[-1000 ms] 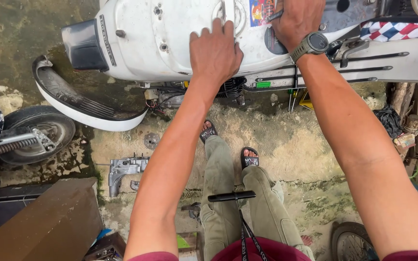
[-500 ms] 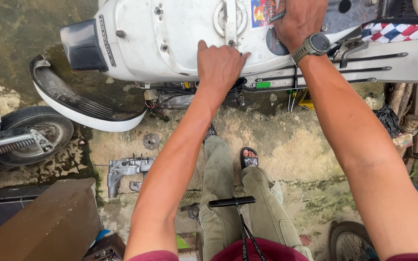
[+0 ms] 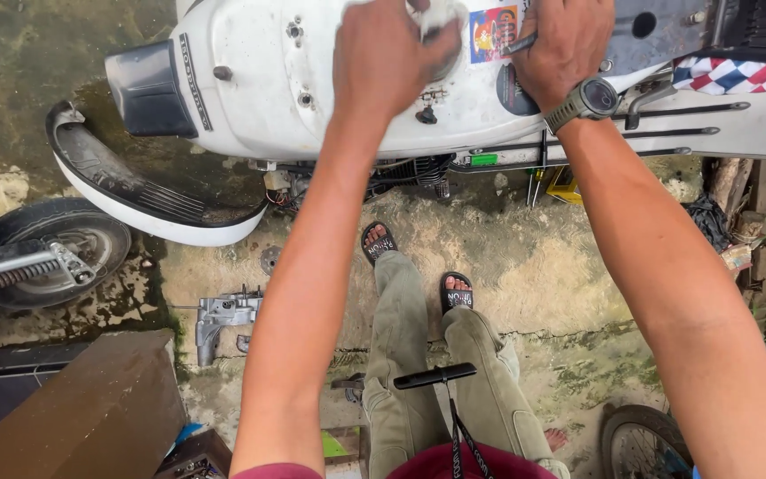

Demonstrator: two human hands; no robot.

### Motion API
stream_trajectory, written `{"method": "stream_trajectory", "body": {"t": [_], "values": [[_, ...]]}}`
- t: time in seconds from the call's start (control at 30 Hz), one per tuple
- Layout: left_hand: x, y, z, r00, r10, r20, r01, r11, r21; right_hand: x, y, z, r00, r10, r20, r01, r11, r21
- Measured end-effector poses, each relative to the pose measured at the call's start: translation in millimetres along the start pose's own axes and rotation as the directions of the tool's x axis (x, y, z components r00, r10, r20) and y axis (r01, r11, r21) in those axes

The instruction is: Servicing the air intake and engine system of a scooter by removing the seat and fuel tank and then adjusting the wiring and hoses.

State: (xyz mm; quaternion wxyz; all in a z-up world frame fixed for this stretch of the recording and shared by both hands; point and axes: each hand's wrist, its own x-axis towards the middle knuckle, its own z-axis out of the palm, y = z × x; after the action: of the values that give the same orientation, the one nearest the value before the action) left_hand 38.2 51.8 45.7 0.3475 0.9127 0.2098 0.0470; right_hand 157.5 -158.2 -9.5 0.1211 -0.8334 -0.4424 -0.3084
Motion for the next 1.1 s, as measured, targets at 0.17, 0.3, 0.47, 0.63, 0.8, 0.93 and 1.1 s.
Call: {"method": "stream_trajectory", "body": {"t": [0.17, 0.3, 0.47, 0.63, 0.8, 0.93, 1.1], "values": [[37, -13, -12, 0.941, 0.303, -0.149, -0.327, 0.928, -0.180, 25, -12, -15, 0.997, 0.019, 0.078, -0.026, 0.995, 0.097], [46, -7, -28, 0.926, 0.331, -0.183, -0.371, 0.891, -0.261, 10, -2, 4, 0.995, 0.049, 0.090, -0.055, 0.996, 0.067], [55, 0, -38, 0.933, 0.281, -0.224, -0.348, 0.864, -0.364, 9, -2, 9, 0.990, 0.074, 0.118, -0.080, 0.996, 0.048], [61, -12, -38, 0.959, 0.260, -0.114, -0.283, 0.840, -0.463, 1, 2, 16, 0.979, 0.113, 0.170, -0.121, 0.992, 0.041], [69, -17, -39, 0.969, 0.245, 0.020, -0.202, 0.839, -0.505, 10, -3, 8, 0.972, 0.119, 0.201, -0.136, 0.988, 0.073], [81, -10, -53, 0.961, 0.125, 0.246, -0.009, 0.904, -0.426, 19, -5, 1, 0.964, 0.130, 0.232, -0.158, 0.982, 0.107], [79, -17, -55, 0.924, 0.121, 0.364, 0.058, 0.894, -0.445, 10, 2, 8, 0.963, 0.156, 0.220, -0.194, 0.968, 0.161]]}}
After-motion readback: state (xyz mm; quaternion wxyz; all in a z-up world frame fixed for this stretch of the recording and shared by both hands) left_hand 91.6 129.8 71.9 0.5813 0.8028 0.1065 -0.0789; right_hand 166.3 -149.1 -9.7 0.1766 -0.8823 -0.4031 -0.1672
